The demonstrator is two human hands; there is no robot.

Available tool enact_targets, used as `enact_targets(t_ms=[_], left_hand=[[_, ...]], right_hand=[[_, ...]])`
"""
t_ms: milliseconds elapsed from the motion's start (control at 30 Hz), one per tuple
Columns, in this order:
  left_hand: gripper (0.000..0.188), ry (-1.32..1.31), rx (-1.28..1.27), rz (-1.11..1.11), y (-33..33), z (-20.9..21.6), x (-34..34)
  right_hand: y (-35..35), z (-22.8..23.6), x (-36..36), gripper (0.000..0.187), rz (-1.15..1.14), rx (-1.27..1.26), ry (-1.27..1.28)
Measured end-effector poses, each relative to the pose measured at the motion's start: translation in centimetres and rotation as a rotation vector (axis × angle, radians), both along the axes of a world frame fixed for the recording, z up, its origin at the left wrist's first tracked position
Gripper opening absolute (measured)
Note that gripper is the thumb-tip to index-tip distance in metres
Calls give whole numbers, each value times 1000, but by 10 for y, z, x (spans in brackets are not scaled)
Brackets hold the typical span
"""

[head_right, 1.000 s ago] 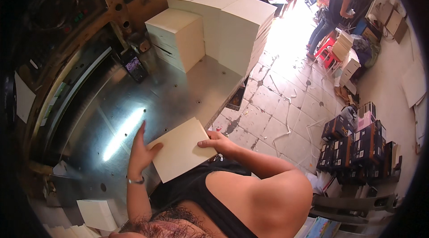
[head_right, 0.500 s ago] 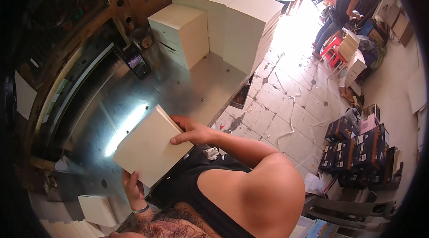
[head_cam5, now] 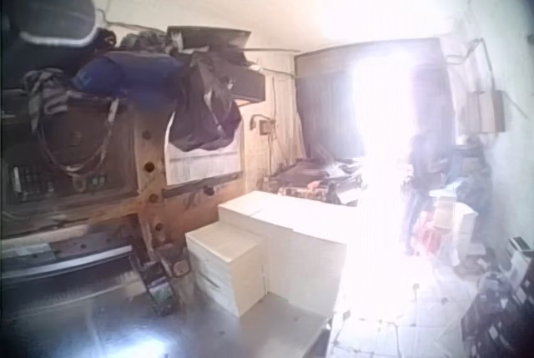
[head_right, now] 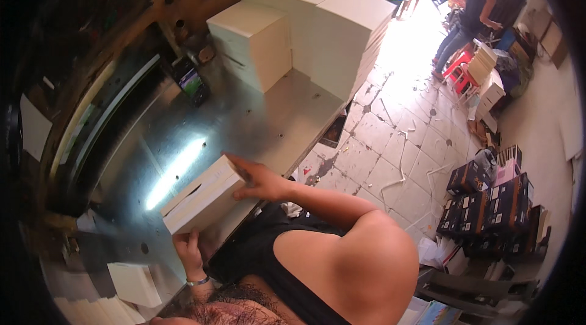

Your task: The person aligns paper stacks in an industrial trimmer, operates the machine to cut them, and places the trimmed pieces into a container.

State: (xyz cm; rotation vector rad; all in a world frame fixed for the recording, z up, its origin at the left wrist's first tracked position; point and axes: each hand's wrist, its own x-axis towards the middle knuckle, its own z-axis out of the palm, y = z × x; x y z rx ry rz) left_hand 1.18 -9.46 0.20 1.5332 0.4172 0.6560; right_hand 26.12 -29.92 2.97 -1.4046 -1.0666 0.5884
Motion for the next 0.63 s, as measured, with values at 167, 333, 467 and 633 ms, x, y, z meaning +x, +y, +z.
enact_targets(t_ms=[167,333,467,633], left_hand=[[40,-47,-182,87,-11,-38,-1],[37,-70,-25,32,-21,-8,17],[38,-27,45,82,-23,-17,15],[39,-7,91,128,-25,-17,8]], right_hand=[[-1,-1,-30,95,-159,7,-218],[4,-2,-34,89,-201,0,17],[10,-10,-42,85,-309,-40,-1],[9,-2,-50,88,-310,-43,-107]])
